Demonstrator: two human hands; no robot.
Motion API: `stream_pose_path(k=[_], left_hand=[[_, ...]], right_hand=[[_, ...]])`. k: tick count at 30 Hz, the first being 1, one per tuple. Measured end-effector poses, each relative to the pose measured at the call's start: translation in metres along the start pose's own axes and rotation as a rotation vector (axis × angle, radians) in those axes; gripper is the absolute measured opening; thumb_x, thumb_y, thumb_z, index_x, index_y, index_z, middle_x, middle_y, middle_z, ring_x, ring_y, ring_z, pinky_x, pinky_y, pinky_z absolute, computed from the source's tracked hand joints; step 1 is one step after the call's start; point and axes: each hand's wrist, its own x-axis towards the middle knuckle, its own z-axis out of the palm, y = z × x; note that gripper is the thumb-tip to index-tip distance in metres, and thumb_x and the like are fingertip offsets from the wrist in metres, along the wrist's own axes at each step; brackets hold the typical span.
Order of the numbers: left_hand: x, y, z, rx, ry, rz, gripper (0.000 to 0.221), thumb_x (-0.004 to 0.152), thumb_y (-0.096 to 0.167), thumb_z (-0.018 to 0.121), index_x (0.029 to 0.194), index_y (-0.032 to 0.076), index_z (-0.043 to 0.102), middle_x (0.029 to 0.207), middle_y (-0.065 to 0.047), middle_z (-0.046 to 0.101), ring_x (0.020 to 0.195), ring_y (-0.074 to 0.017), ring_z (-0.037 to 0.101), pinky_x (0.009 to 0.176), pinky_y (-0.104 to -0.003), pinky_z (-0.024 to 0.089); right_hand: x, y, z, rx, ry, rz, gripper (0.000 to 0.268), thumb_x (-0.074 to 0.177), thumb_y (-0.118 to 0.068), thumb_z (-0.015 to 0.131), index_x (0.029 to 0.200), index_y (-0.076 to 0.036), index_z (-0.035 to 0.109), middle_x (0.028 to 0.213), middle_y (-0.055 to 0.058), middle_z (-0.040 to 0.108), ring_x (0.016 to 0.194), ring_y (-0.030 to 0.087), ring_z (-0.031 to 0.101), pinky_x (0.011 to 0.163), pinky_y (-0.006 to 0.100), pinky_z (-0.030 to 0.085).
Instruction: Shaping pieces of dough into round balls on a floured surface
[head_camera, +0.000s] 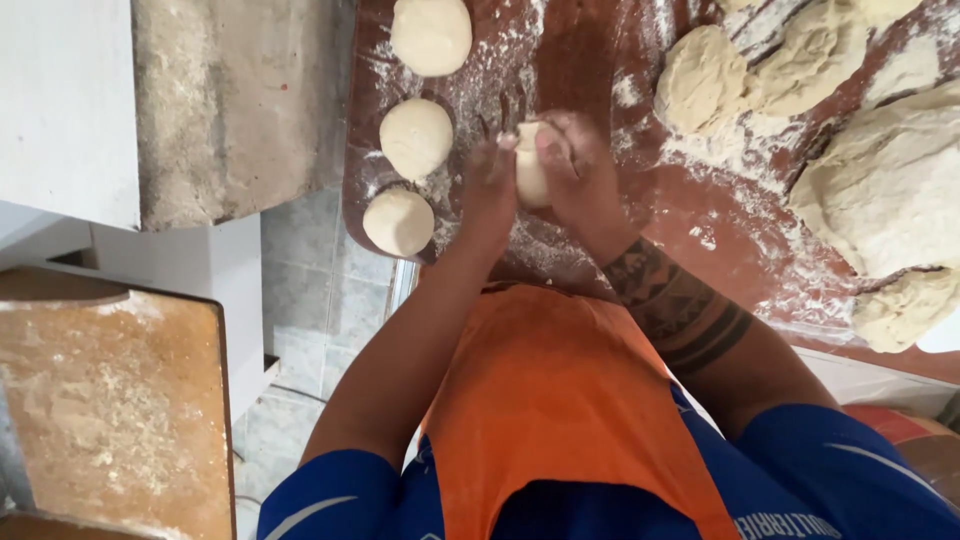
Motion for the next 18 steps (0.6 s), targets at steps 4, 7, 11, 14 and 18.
stream_pose_path(k=[4, 7, 11, 14, 18], left_hand=[[0.036, -0.036, -0.016, 0.521, 0.210, 0.570, 0.034, 0.098, 0.042, 0.063, 0.093, 0.009, 0.067, 0.096, -0.016, 0.061, 0.099, -0.0407, 0.063, 0.090, -0.053, 0.051], [0.038, -0.048, -0.017, 0.541, 0.077, 0.451, 0.046, 0.106, 0.050, 0.050, 0.113, 0.009, 0.069, 0.108, -0.019, 0.065, 0.111, -0.0416, 0.063, 0.102, -0.057, 0.047], [-0.010, 0.028, -0.008, 0.294, 0.039, -0.071, 0.070, 0.089, 0.068, 0.058, 0.123, 0.008, 0.069, 0.108, -0.020, 0.075, 0.106, -0.0368, 0.073, 0.091, -0.048, 0.055], [-0.007, 0.050, 0.005, -0.359, 0.150, -0.226, 0.057, 0.097, 0.058, 0.057, 0.120, 0.007, 0.065, 0.098, -0.013, 0.074, 0.089, -0.0250, 0.074, 0.085, -0.045, 0.059], [0.006, 0.033, -0.005, -0.037, -0.032, -0.019, 0.055, 0.099, 0.065, 0.052, 0.112, 0.012, 0.062, 0.091, -0.011, 0.074, 0.081, -0.0245, 0.074, 0.082, -0.047, 0.059]], right_hand=[[0.041, 0.109, -0.013, -0.942, 0.008, -0.485, 0.037, 0.104, -0.050, 0.057, 0.103, -0.016, 0.071, 0.095, 0.007, 0.063, 0.089, 0.030, 0.062, 0.078, 0.046, 0.053], [0.031, 0.060, 0.001, -0.948, -0.126, -0.173, 0.047, 0.102, -0.059, 0.048, 0.111, -0.017, 0.069, 0.106, 0.008, 0.067, 0.100, 0.031, 0.066, 0.081, 0.049, 0.055], [-0.008, -0.064, 0.014, 0.006, -0.086, 0.245, 0.082, 0.099, -0.070, 0.026, 0.144, -0.009, 0.059, 0.145, 0.018, 0.059, 0.135, 0.037, 0.053, 0.118, 0.056, 0.036], [0.033, 0.035, -0.003, 0.006, -0.096, -0.218, 0.053, 0.114, -0.038, 0.029, 0.150, -0.002, 0.045, 0.143, 0.030, 0.050, 0.138, 0.043, 0.045, 0.121, 0.057, 0.028], [0.014, -0.009, 0.015, -0.136, -0.079, -0.229, 0.044, 0.109, -0.042, 0.045, 0.131, -0.008, 0.062, 0.114, 0.020, 0.061, 0.112, 0.037, 0.062, 0.102, 0.054, 0.049]])
